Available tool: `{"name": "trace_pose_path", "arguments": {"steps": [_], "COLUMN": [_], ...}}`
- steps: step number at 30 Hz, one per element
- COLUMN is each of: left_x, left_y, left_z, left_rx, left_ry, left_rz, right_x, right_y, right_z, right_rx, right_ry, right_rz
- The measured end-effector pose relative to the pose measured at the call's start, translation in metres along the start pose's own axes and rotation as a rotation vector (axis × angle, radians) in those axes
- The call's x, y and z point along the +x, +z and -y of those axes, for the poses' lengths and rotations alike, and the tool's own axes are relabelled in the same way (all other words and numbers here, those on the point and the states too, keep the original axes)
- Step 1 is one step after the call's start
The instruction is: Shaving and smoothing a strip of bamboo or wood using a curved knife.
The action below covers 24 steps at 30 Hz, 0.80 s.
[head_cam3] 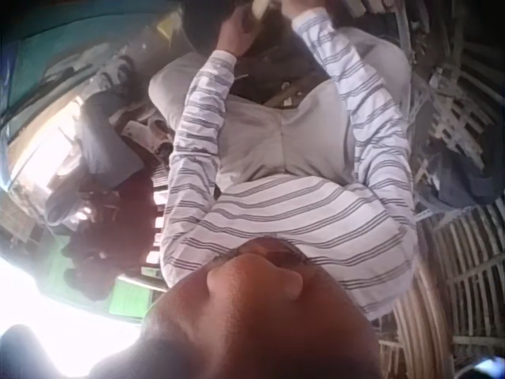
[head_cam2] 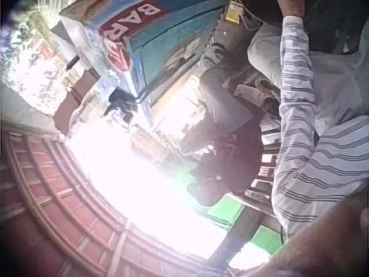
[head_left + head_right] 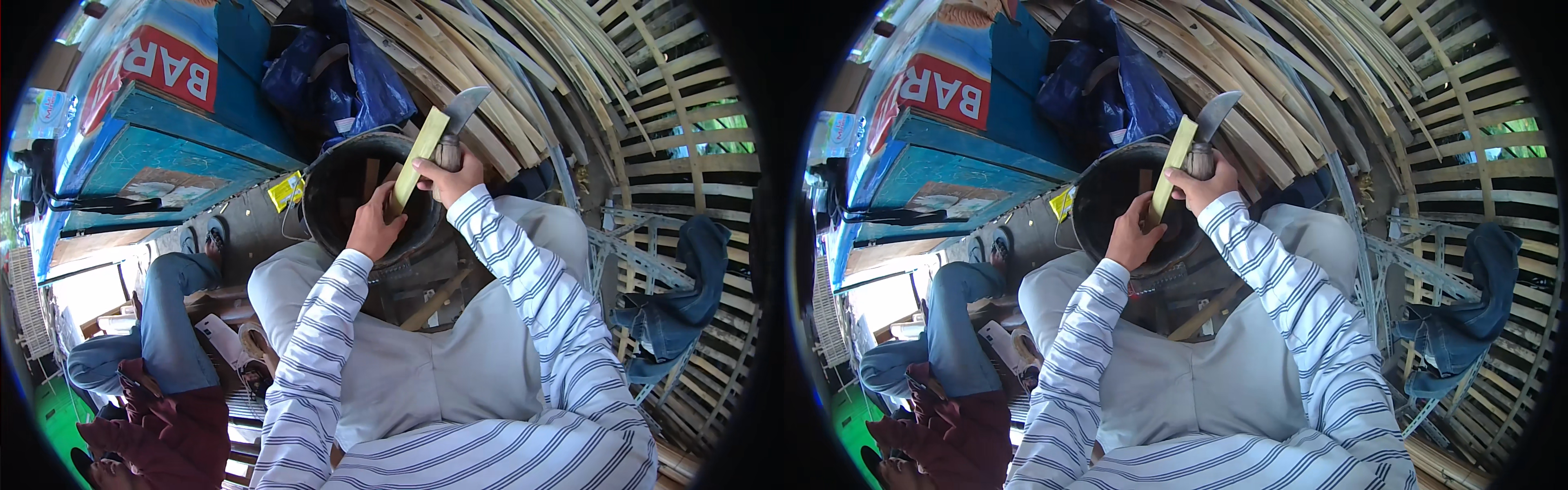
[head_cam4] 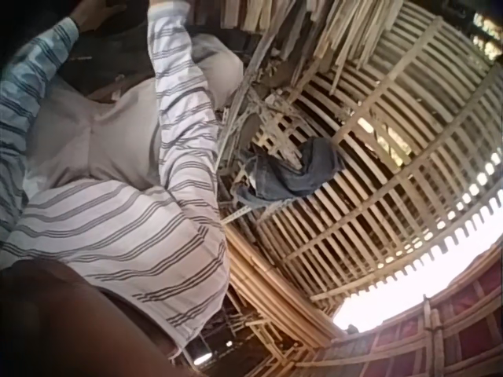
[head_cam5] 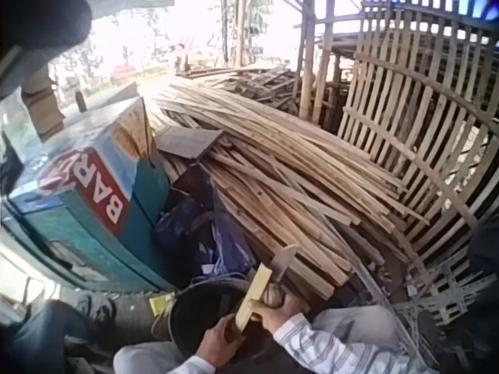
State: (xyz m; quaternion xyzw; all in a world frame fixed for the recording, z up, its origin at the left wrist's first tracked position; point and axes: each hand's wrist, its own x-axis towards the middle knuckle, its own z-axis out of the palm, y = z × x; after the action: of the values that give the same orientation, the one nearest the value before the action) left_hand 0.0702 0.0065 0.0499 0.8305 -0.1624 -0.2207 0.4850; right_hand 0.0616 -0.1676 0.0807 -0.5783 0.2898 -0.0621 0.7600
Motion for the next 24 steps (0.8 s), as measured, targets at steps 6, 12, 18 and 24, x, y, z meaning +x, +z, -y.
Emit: {"name": "trace_pose_path", "arguments": {"steps": [6, 12, 18, 24], "left_x": [0.015, 0.063, 0.094, 0.097], "left_y": [-0.003, 0.017, 0.072, -0.022], "left_z": [0.068, 0.127, 0.223, 0.350], "left_rx": [0.146, 0.460, 0.635, 0.891], "left_ry": [-0.196, -0.494, -0.546, -0.663], "left_rz": [-0.158, -0.067, 0.165, 0.086], "right_x": [0.002, 0.001, 0.001, -0.012], "right_y": [-0.003, -0.024, -0.043, 0.008], "right_z": [0.036, 0.063, 0.058, 0.080], "right_rx": [0.121, 0.102, 0.082, 0.220], "right_ry": [0.060, 0.043, 0.075, 0.094], "right_rz": [-0.017, -0.039, -0.098, 0.075]}}
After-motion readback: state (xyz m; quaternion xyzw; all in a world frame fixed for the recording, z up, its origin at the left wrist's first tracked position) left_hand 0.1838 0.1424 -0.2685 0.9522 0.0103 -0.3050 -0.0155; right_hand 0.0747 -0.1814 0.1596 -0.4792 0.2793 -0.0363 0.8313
